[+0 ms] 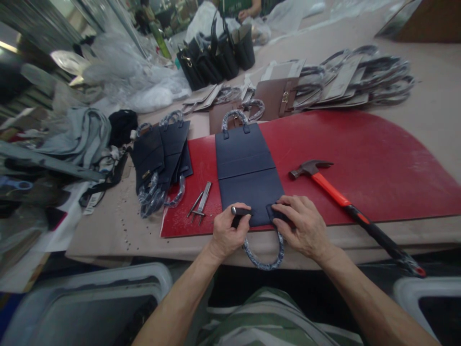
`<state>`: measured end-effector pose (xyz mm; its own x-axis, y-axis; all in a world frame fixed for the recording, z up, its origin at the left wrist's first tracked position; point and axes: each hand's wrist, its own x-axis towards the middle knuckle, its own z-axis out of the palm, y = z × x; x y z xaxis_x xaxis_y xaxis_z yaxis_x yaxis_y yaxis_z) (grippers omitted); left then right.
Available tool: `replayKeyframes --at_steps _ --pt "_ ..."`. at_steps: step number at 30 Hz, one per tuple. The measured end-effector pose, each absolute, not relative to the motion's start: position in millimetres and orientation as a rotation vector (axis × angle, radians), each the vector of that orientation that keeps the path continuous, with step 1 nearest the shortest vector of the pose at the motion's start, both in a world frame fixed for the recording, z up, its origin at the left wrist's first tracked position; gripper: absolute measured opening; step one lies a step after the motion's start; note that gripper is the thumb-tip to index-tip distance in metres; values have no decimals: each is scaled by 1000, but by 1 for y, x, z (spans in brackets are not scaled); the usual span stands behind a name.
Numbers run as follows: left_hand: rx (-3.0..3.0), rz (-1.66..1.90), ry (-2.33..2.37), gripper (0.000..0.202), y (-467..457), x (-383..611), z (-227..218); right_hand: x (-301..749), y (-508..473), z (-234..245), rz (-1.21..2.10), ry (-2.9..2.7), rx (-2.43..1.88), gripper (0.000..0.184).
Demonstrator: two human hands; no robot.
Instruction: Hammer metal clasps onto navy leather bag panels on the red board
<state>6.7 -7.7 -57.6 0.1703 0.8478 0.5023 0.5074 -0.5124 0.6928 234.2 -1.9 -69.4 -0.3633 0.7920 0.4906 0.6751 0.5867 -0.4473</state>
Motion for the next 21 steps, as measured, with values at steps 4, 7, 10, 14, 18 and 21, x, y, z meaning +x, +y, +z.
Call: replayKeyframes --at_steps 4,7,10,14,18,21 --pt "2141 1327 1255 15 -7 6 -58 235 -3 -69 224 -2128 -1158 23" --pt "2124 1277 1267 13 -6 6 -55 235 -3 -70 247 -2119 -1168 24" --pt "2111 1230 1233 13 -3 7 -54 236 -2 -69 313 -2090 -1152 23" --pt "2158 1165 1184 14 3 6 -59 252 3 -55 347 -2002 -1177 24" --pt "2141 1152 1157 14 7 5 -62 292 9 -39 -22 -1945 -1510 28" --pt "2115 1174 1141 15 7 4 -62 321 11 -35 -143 -2027 -1878 30"
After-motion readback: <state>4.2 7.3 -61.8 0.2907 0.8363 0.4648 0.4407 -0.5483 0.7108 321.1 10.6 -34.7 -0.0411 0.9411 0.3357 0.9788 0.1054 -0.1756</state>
